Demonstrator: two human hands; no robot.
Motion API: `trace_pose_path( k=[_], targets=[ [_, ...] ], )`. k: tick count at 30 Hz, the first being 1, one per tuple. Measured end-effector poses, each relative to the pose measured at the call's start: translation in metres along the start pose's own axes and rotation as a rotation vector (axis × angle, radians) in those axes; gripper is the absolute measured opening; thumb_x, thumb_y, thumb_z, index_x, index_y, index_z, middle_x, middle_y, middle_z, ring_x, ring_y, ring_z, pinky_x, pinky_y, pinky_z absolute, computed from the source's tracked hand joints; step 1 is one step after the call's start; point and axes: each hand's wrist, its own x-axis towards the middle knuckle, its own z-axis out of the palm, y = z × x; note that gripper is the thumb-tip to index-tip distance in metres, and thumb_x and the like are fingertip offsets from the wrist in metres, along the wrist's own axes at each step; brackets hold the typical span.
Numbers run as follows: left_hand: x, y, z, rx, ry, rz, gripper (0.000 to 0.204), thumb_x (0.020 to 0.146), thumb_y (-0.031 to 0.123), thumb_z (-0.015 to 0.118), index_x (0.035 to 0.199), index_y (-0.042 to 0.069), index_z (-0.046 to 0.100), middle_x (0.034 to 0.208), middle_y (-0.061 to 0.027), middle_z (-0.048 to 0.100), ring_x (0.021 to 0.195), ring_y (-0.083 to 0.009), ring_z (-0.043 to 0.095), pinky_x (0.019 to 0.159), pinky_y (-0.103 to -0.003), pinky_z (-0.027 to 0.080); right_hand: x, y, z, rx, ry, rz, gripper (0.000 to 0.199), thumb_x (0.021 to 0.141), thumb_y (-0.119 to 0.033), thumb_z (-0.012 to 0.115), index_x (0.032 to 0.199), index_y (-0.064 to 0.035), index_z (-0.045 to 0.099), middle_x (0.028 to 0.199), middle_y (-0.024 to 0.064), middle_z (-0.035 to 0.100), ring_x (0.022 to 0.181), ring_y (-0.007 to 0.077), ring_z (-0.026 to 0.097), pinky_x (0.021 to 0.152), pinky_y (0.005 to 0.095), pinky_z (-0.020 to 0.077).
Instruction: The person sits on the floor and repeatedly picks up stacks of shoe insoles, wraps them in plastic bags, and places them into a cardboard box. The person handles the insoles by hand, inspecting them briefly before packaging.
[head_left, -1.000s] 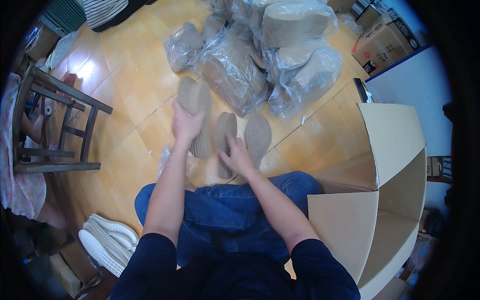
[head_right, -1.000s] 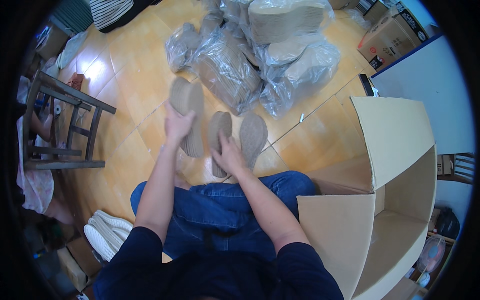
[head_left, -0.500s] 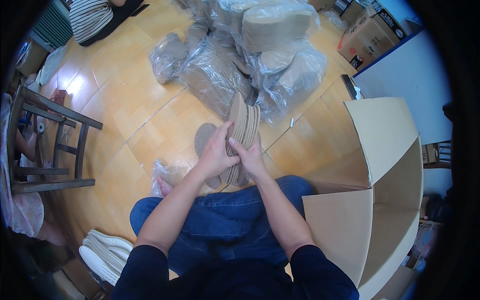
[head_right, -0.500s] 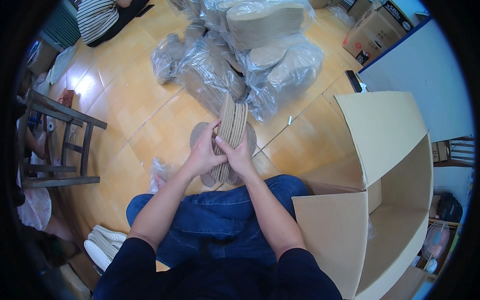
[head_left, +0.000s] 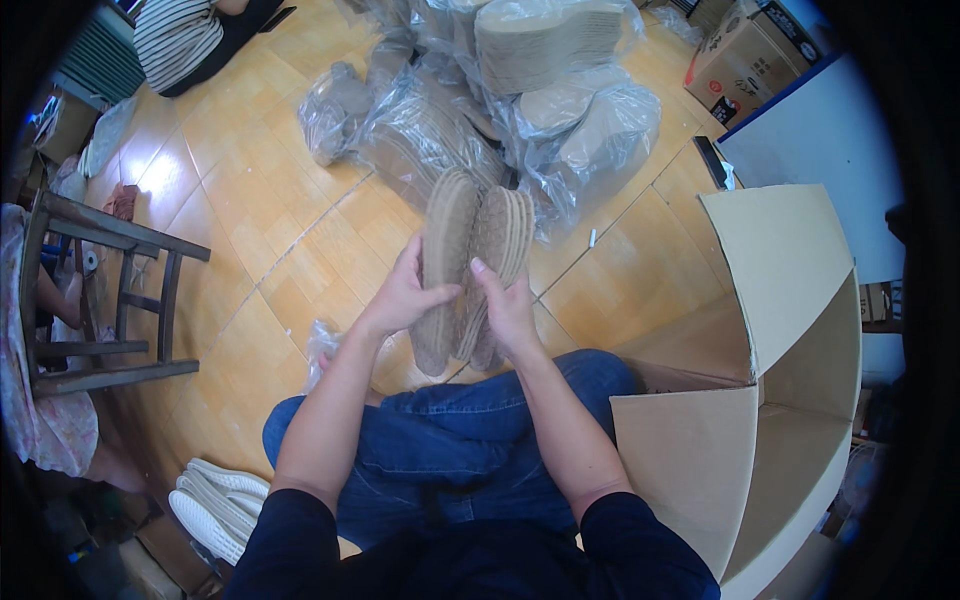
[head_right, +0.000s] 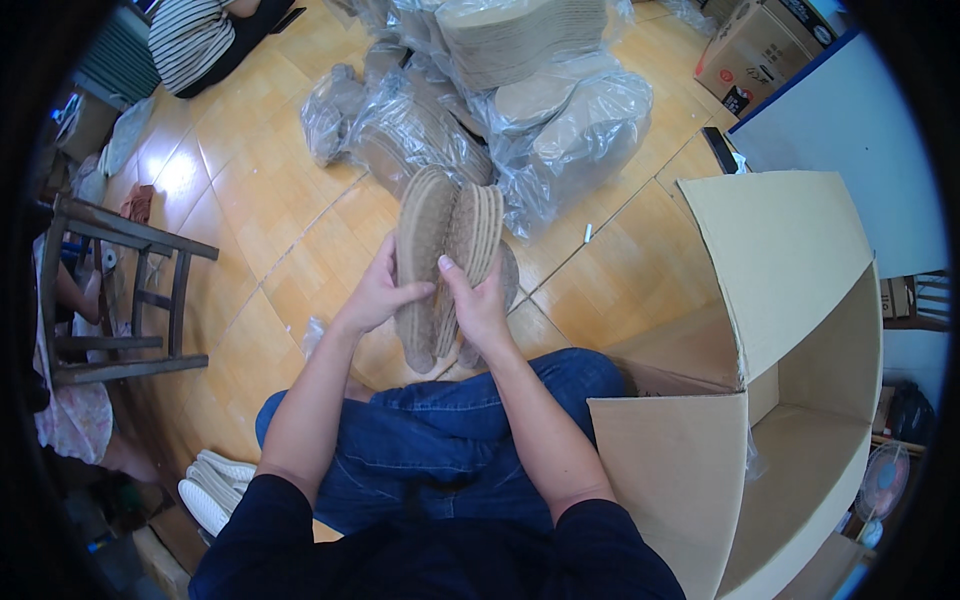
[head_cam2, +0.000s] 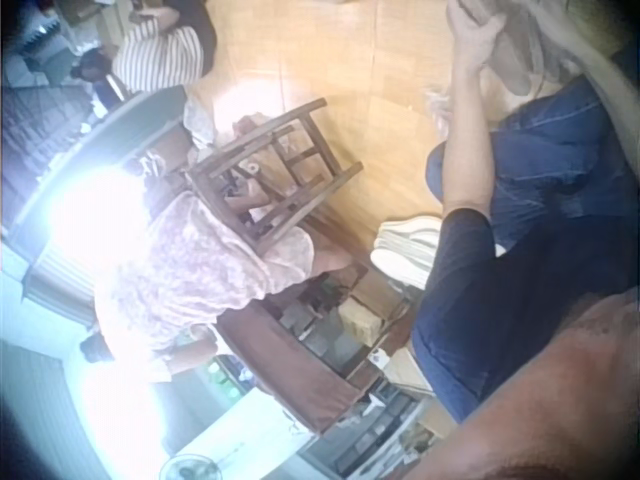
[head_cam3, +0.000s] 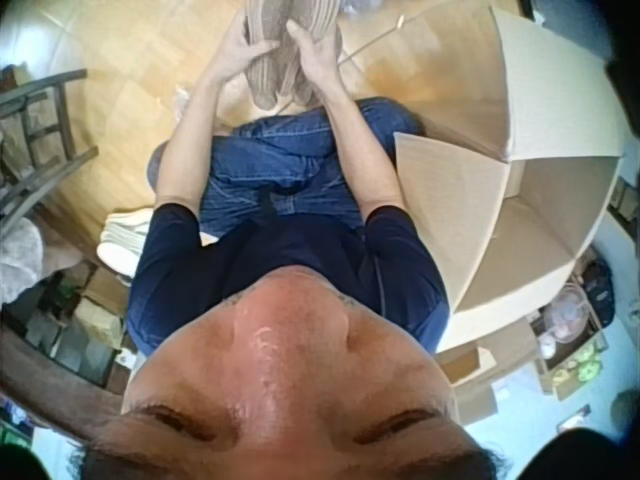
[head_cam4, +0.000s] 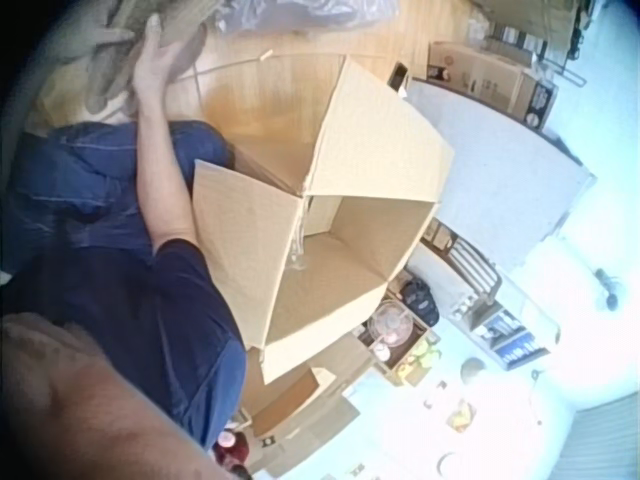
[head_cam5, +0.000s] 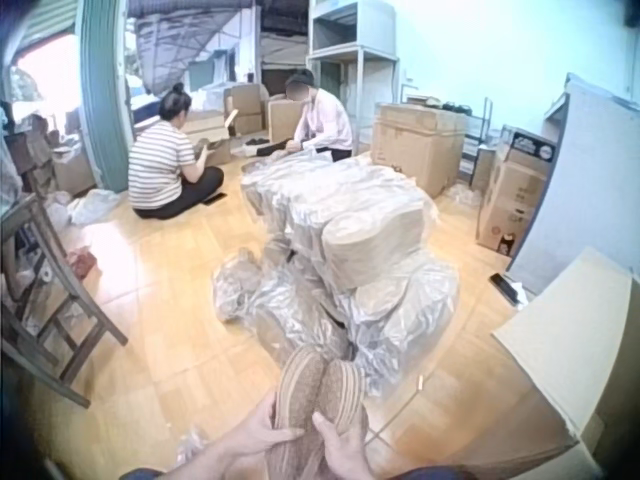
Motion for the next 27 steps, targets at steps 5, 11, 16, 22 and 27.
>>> trace_pose_path(
  k=[5,11,16,22,27],
  targets=[
    [-0.005,-0.019,0.005,-0.427,0.389,-0.356,0.054,0.073,0.002,0.048,0.127,0.004,0.043,0.109,-0.0143,0.06,0.095,-0.0253,0.061,0.083,-0.041,0.052,0.005,0.018,-0.016,0.021,0.194,0.089,0.039,0.085,-0.011,0.059,0.119,0.0047,0.047,0.114,0.0139,0.059,0.102,0.0199,0.057,0.088,0.0319,0.0456],
    [-0.021,-0.074,-0.015,-0.71,0.541,-0.701,0.054,0.072,0.005,0.051,0.125,0.004,0.046,0.1,-0.0155,0.061,0.091,-0.0313,0.061,0.084,-0.041,0.051,0.015,0.053,-0.046,-0.122,0.39,0.356,0.042,0.083,-0.022,0.058,0.116,0.0031,0.05,0.108,0.0151,0.056,0.107,0.0246,0.053,0.094,0.0348,0.0412],
    [-0.025,-0.095,-0.008,0.263,0.76,-0.756,0.059,0.073,0.008,0.055,0.13,0.006,0.038,0.122,-0.0241,0.047,0.113,-0.0373,0.048,0.096,-0.047,0.043,0.011,0.064,-0.04,-0.932,0.528,0.551,0.075,0.077,-0.038,0.064,0.142,-0.0107,0.037,0.14,0.023,0.033,0.129,0.0396,0.037,0.107,0.0501,0.0315],
    [-0.023,-0.091,-0.005,0.326,0.989,-0.771,0.066,0.078,0.01,0.054,0.14,0.008,0.031,0.133,-0.0281,0.041,0.127,-0.0411,0.039,0.104,-0.048,0.037,0.012,0.059,-0.039,-0.938,0.365,0.61,0.101,0.067,-0.04,0.076,0.149,-0.0086,0.026,0.145,0.0248,0.03,0.135,0.04,0.032,0.11,0.0488,0.0298],
    [-0.019,-0.109,-0.015,0.221,0.899,-0.675,0.064,0.08,0.01,0.054,0.14,0.005,0.034,0.136,-0.0272,0.044,0.127,-0.0389,0.044,0.105,-0.043,0.039,0.015,0.074,-0.037,-0.82,0.364,0.478,0.096,0.064,-0.033,0.081,0.137,0.0055,0.033,0.133,0.0279,0.042,0.127,0.04,0.041,0.106,0.0435,0.0369]
  ],
)
